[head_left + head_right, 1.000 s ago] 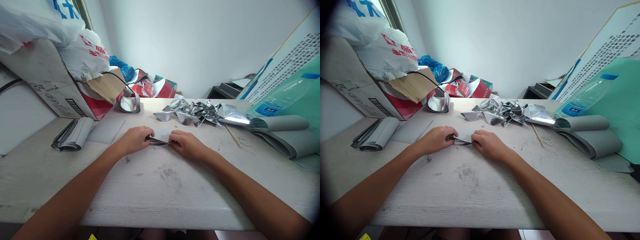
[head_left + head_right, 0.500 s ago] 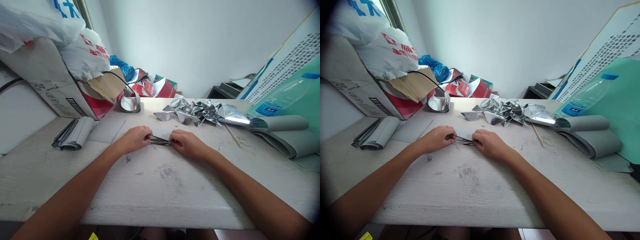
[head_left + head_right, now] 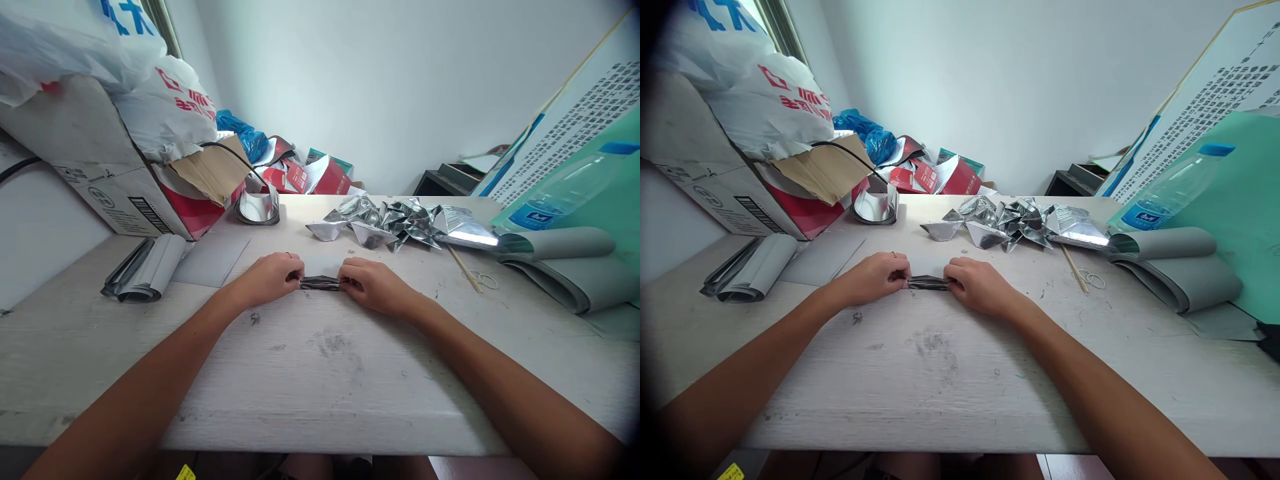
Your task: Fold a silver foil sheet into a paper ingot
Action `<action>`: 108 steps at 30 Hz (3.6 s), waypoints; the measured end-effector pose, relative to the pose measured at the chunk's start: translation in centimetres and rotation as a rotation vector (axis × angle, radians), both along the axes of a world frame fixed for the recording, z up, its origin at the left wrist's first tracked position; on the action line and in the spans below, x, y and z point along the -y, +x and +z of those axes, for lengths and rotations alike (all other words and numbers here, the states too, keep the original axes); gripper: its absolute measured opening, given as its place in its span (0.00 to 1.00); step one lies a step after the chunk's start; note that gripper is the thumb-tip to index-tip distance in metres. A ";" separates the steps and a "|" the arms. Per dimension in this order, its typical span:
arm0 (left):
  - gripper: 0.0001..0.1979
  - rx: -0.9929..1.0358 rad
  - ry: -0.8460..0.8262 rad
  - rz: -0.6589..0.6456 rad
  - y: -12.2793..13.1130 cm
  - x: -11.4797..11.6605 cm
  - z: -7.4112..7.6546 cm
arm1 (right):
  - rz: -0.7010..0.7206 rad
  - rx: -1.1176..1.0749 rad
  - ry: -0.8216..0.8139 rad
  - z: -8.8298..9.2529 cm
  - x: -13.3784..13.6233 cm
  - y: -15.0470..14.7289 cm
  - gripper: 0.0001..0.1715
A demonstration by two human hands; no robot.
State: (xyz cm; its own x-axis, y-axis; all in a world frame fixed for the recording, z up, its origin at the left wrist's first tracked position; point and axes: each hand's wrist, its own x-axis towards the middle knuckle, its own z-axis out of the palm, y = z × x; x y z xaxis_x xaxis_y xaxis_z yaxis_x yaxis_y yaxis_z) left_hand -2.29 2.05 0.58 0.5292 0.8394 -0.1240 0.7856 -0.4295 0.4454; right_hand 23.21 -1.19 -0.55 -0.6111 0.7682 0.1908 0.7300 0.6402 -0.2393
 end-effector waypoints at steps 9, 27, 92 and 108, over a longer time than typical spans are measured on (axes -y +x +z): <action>0.16 -0.054 0.036 0.026 0.2 0.4 0.1 | 0.006 0.024 0.022 -0.1 -0.1 -0.2 0.05; 0.17 -0.107 0.094 0.063 0.7 0.7 0.0 | -0.056 0.067 0.089 -0.4 -0.1 -0.3 0.05; 0.24 -0.158 0.096 -0.061 -0.7 0.6 0.5 | 0.060 0.195 0.085 0.1 -0.2 0.1 0.09; 0.30 -0.206 0.046 0.148 1.8 2.9 0.8 | 0.313 0.139 -0.016 1.6 3.0 -2.4 0.18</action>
State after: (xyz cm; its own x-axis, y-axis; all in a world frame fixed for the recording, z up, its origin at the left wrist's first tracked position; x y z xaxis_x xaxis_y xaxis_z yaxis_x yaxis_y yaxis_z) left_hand -0.52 -0.87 1.38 0.3673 0.9132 -0.1765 0.9138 -0.3188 0.2518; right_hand 20.81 -4.20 1.03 -0.8371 0.5413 0.0785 0.5249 0.8354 -0.1631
